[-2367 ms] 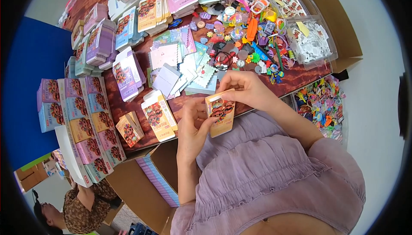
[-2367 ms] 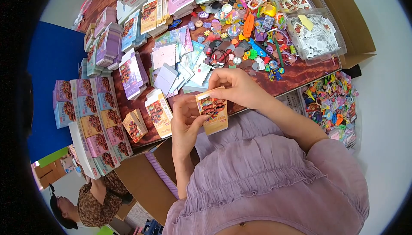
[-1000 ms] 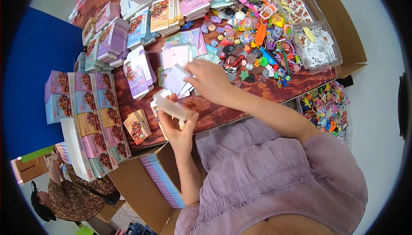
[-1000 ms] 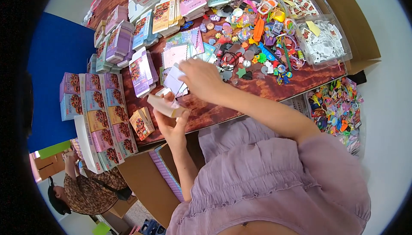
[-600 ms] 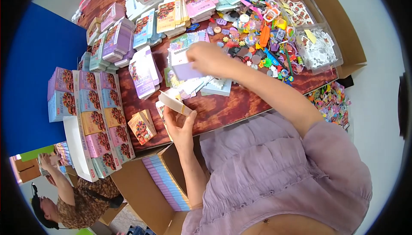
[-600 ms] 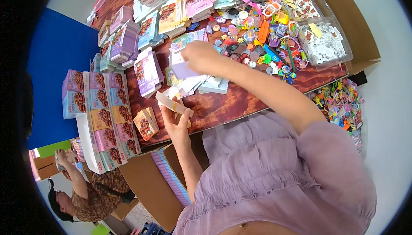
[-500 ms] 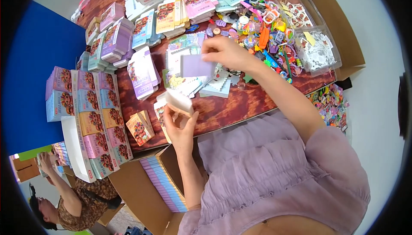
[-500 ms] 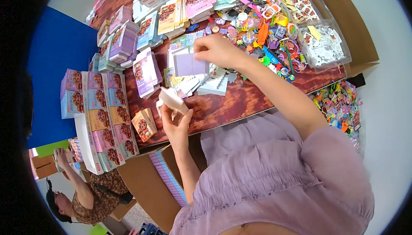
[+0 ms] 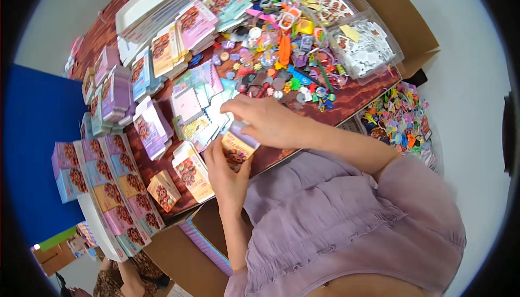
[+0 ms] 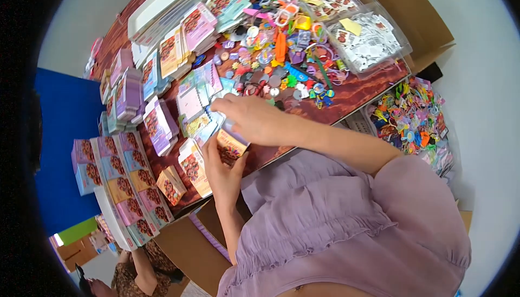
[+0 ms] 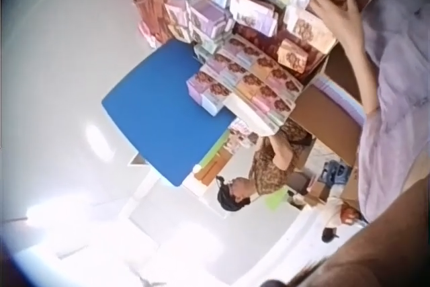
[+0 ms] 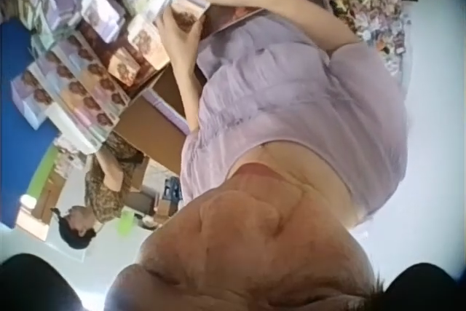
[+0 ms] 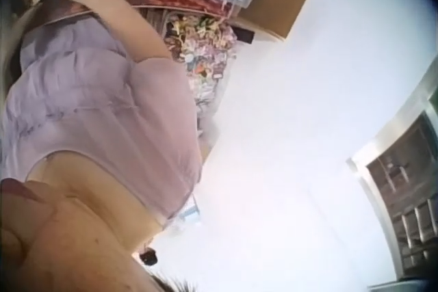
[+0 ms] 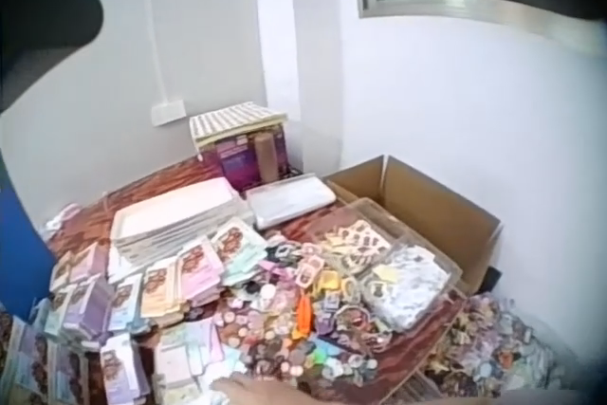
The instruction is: Picking up and sorting small colorful packaged items from a pile on a desk into organized stacks or containers.
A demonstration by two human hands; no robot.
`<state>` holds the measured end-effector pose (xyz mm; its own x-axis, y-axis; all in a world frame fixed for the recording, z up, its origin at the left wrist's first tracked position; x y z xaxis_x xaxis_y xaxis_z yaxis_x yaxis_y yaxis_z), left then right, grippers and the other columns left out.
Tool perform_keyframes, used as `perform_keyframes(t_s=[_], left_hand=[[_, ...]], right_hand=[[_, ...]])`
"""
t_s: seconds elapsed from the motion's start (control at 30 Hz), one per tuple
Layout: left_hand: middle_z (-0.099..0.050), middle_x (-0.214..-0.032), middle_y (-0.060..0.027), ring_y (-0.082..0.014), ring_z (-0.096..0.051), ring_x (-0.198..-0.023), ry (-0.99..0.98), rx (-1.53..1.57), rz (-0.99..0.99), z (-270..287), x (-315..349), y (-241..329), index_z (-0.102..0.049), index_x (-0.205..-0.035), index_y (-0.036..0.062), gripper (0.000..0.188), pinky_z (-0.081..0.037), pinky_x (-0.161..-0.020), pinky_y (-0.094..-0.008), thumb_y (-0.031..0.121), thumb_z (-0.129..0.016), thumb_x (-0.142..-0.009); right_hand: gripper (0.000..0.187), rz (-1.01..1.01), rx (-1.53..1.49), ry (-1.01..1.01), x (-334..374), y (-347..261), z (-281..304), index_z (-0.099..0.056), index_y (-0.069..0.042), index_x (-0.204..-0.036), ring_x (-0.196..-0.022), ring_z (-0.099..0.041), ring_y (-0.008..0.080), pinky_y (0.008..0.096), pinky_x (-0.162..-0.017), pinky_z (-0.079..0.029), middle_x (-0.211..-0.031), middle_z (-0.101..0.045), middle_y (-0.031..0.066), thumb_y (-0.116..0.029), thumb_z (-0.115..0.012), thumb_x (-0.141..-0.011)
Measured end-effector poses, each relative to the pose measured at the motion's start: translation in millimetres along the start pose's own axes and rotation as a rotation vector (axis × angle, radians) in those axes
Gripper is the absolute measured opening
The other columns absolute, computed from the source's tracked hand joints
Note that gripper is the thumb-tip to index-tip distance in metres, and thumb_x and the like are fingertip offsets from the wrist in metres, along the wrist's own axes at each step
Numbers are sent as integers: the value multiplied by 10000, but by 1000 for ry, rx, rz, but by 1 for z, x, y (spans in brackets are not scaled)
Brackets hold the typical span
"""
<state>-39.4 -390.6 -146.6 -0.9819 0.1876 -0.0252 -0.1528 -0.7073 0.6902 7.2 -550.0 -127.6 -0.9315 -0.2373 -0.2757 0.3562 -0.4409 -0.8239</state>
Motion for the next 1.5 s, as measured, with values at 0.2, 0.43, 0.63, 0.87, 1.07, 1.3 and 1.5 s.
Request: perform_keyframes(t_s=[0.2,0.43,0.63,0.87,1.07,1.3,1.5], left_hand=[[-484,-1262,-198,-358,-506,-1162,-25,84,63,-15,-5,-8,-452,-1338,-14,739,-442,-975,-401,59,-809,-694],[-508,-1193,-159,-287,-525,-1118,-8,205,113,-13,-9,-14,-458,-1338,-7,741,-449,-941,-372,44,-812,-690],[-515,-1173,-147,-280,-537,-1063,-30,211,113,-14,-10,-9,-465,-1343,5,757,-461,-898,-367,49,-824,-678],[-515,-1175,-153,-291,-540,-1060,1,258,149,-9,-3,-13,-471,-1336,2,753,-459,-901,-370,53,-827,-674],[-521,-1199,-174,-323,-538,-1103,-39,200,88,-10,-5,-8,-469,-1331,-10,760,-452,-926,-393,73,-835,-670],[-512,-1229,-193,-342,-541,-1133,-81,190,50,-16,-7,8,-468,-1327,-18,757,-446,-956,-393,119,-842,-683],[-491,-1278,-187,-347,-538,-1158,-51,79,3,-9,-7,10,-444,-1346,-21,760,-459,-953,-408,169,-829,-718]], right_hand=[[246,-113,-213,-10,22,-3,4,-611,-72,-1098,-704,-637,363,453,-621,-489,-762,-648,136,-132,-597,-860],[124,-258,670,470,62,72,105,-588,-35,-921,-754,-626,310,387,-664,-490,-814,-612,118,-45,-653,-816],[152,-323,579,407,55,84,113,-566,-32,-904,-714,-611,298,391,-626,-464,-780,-583,110,-52,-674,-799],[182,-504,178,264,50,85,106,-543,-14,-959,-595,-519,121,297,-557,-413,-687,-546,51,-92,-674,-858],[198,-536,207,287,32,99,120,-561,-20,-926,-589,-530,122,305,-563,-424,-648,-554,42,-128,-701,-837],[215,-522,715,388,-3,116,94,-626,-15,-861,-641,-642,256,382,-596,-477,-722,-654,119,-218,-687,-827],[159,-440,3,334,4,94,103,-640,-23,-851,-556,-515,73,238,-532,-401,-662,-627,7,-176,-683,-864]])
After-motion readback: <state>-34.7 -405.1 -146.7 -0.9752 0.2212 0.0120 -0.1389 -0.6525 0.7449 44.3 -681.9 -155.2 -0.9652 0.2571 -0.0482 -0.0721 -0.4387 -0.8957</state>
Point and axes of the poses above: each hand's wrist, its own x-axis away from the middle knuckle, its own z-axis out of the back of the hand, y = z × x, the point moved 5 cm from there along -x, towards the middle knuckle
